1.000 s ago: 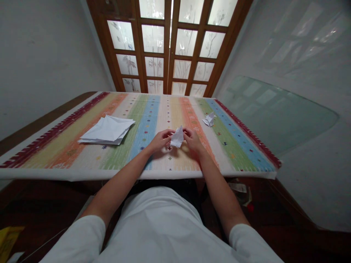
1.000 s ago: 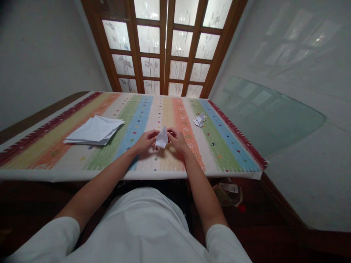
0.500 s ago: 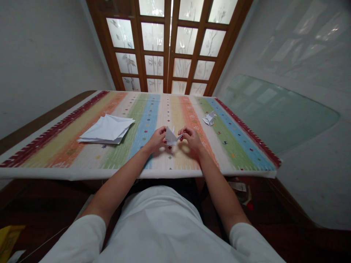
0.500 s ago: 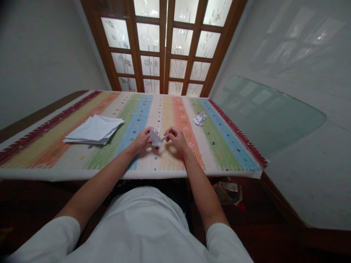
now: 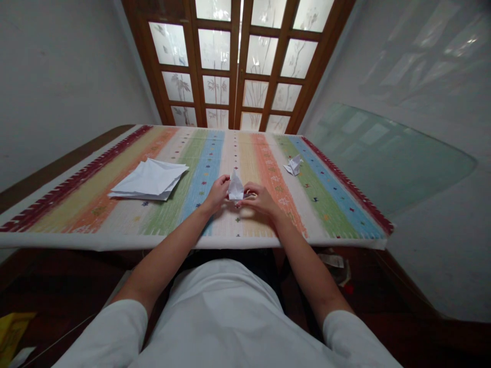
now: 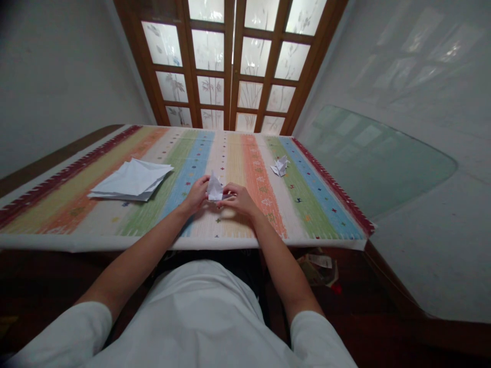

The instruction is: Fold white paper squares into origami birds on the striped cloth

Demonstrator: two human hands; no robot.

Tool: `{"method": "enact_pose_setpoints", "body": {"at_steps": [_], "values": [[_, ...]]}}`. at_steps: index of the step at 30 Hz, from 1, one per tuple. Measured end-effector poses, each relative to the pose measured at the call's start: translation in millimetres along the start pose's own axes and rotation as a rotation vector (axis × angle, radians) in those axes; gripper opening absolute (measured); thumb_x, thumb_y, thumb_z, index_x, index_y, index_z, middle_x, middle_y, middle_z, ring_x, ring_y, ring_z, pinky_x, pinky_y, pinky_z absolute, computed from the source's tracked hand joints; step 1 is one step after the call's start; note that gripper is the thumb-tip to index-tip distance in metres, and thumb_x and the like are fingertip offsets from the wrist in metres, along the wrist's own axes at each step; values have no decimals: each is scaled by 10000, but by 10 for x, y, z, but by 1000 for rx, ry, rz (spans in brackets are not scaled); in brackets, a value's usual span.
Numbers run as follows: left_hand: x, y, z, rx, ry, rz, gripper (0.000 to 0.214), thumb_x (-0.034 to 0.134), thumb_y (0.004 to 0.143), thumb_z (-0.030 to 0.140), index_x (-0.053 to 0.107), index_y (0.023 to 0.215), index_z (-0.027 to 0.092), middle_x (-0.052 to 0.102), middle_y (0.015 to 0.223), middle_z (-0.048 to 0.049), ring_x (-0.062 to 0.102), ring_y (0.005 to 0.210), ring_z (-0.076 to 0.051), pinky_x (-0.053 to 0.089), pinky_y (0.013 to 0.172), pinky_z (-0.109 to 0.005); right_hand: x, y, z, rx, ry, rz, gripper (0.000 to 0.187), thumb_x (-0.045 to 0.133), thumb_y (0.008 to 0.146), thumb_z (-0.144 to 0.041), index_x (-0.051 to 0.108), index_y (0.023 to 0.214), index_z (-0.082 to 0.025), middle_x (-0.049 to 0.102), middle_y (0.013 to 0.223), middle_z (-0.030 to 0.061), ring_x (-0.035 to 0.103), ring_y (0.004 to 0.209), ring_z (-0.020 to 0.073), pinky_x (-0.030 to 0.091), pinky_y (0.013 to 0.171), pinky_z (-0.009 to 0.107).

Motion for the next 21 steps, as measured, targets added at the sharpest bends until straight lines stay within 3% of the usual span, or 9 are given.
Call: {"method": "enact_pose_setpoints", "body": {"at_steps": [7, 16, 21], "values": [[25, -39, 81, -1, -66, -74, 264, 782, 754, 354, 624, 908, 211, 642, 834, -4, 610, 734, -140, 422, 551, -192, -92, 36, 151, 57, 68, 121, 444, 804, 829, -647, 740, 803, -209, 724, 795, 42, 650, 731, 197, 509, 714, 327], [-9, -33, 259, 167, 88, -66, 469, 902, 694, 499, 603, 913, 211, 667, 855, -9, 651, 759, -149, 527, 580, -215, -247, 55, 330, 163, 228, 254, 540, 843, 746, -751, 733, 825, -228, 738, 803, 44, 696, 747, 214, 584, 752, 364], [12, -52, 328, 266, 167, -66, 429, 905, 696, 446, 586, 860, 210, 700, 912, -19, 669, 783, -143, 578, 644, -231, -265, 56, 360, 144, 215, 277, 529, 835, 773, -720, 716, 939, -232, 758, 877, 60, 729, 789, 227, 597, 757, 370]]}}
Point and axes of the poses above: each hand's wrist, its own y-axis towards the middle knuckle, its own x-axis out of the palm, z = x × y, the point moved 8 cm from there along y, towards the middle knuckle
